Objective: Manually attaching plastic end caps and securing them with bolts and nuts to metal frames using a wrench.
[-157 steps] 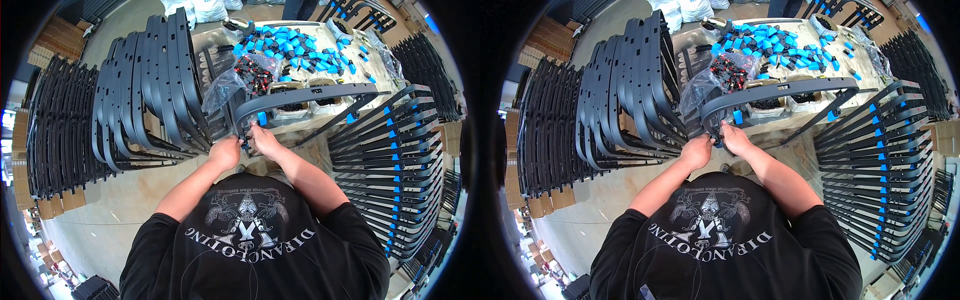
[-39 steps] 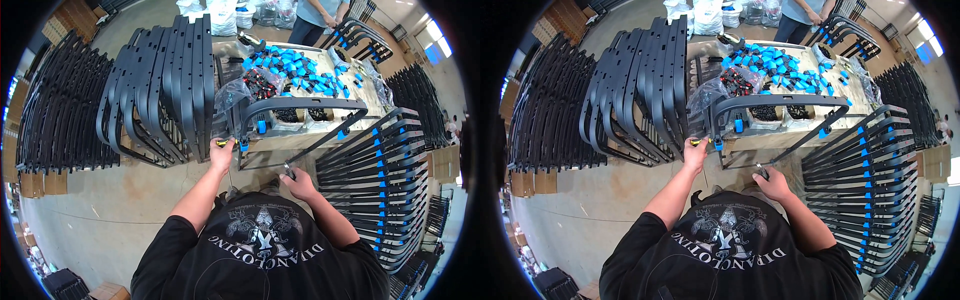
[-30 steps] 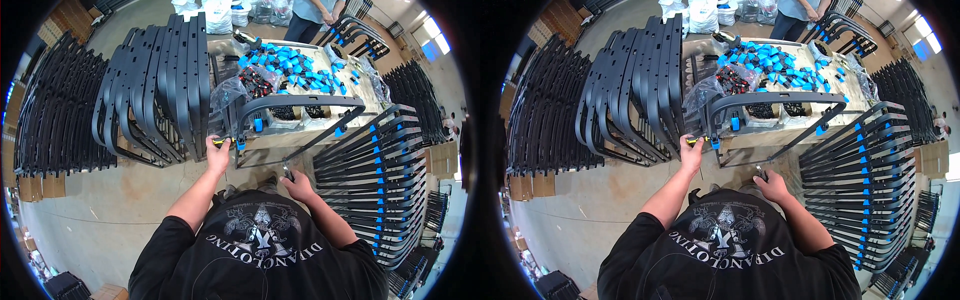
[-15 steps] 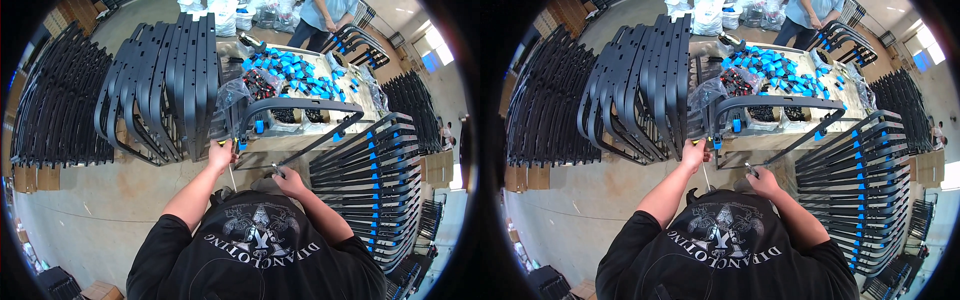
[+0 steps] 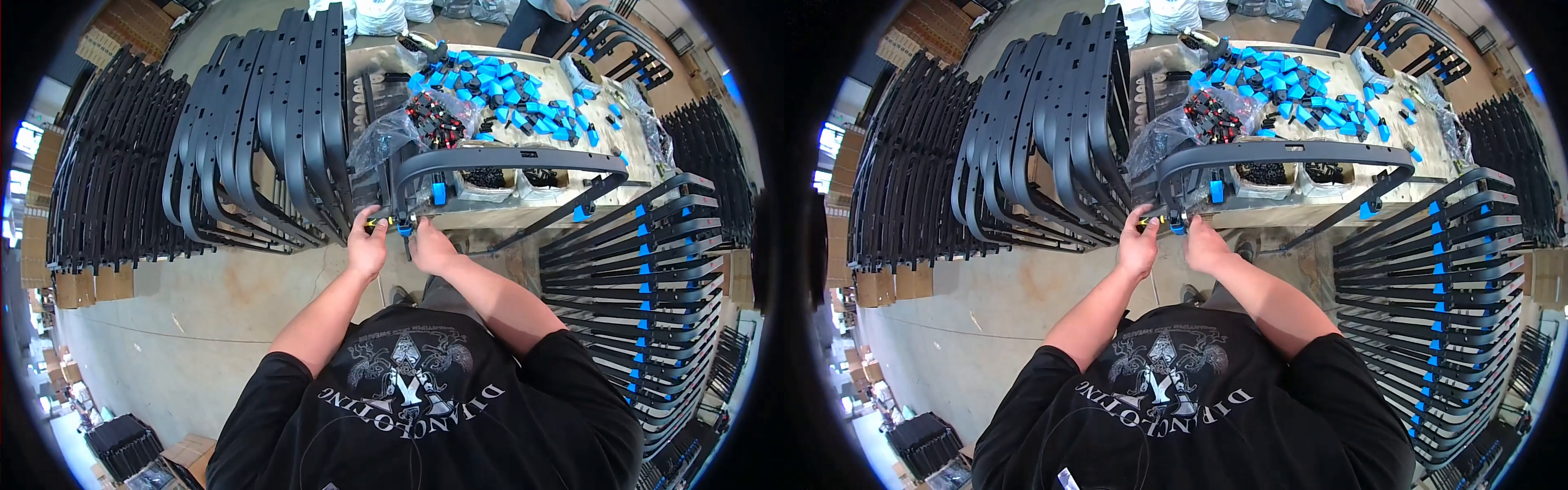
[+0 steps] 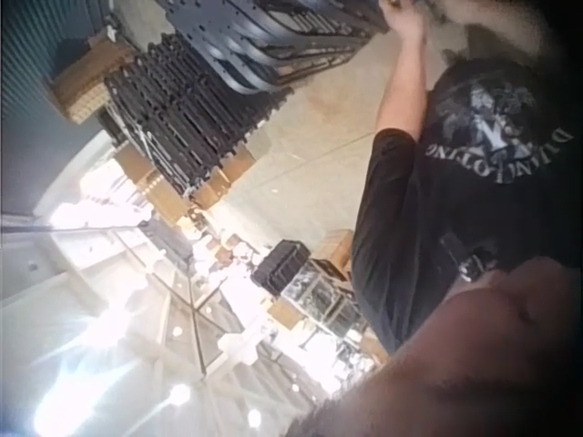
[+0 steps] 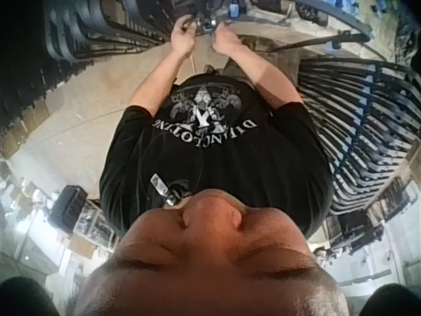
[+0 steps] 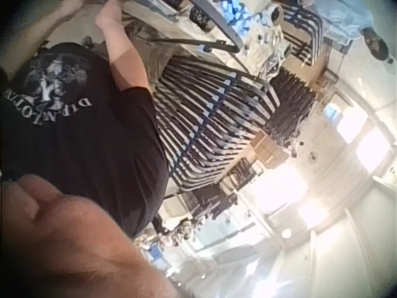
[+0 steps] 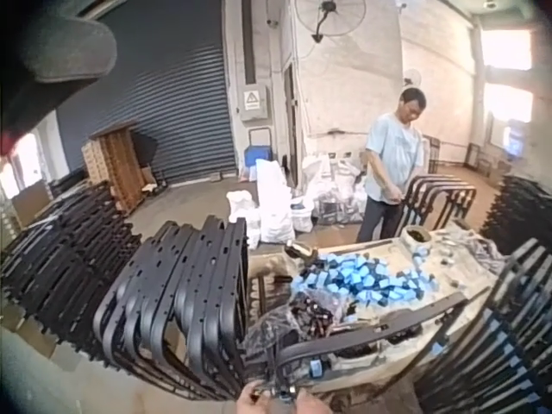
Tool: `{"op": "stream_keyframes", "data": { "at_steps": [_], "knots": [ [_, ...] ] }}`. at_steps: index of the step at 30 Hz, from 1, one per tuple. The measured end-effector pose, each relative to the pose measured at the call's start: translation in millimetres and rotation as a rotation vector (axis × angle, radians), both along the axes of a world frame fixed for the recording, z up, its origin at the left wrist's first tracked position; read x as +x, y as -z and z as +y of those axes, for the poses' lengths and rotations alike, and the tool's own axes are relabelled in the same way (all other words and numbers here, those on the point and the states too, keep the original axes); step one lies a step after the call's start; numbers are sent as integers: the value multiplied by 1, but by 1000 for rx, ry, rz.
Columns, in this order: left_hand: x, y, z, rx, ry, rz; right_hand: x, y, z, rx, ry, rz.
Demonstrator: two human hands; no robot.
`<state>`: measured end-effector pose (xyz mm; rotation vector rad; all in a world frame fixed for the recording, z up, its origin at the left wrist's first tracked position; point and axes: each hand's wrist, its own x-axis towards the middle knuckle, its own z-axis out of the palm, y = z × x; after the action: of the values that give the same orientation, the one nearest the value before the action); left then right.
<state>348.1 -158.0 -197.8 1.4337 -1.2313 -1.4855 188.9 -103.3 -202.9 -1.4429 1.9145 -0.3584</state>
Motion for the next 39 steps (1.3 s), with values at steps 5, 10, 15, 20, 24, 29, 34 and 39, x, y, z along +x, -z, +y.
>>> {"op": "stream_keyframes", "data": {
  "at_steps": [5, 10, 15, 20, 24, 29, 34, 39],
  "knots": [
    [-3, 13, -6, 129, -45, 111, -5, -2, -5, -11, -74, 97],
    [-3, 17, -5, 12, -54, 88, -10, -50, -12, 529, 366, -1039],
    [0, 25, -6, 35, -40, 38, 6, 7, -3, -99, -5, 204],
    [-8, 7, -7, 106, -58, 84, -2, -10, -9, 373, 202, -737],
    [-10, -15, -7, 260, -63, 36, 10, -24, -2, 143, 56, 17],
    [1, 6, -3, 153, -48, 93, -6, -70, -15, 555, 320, -1030],
    [-4, 24, -4, 15, -81, 47, 13, -12, -8, -125, 63, 194],
    [-15, 8, -2, 82, -74, 102, -5, -24, -10, 337, 236, -553]
  ]
}}
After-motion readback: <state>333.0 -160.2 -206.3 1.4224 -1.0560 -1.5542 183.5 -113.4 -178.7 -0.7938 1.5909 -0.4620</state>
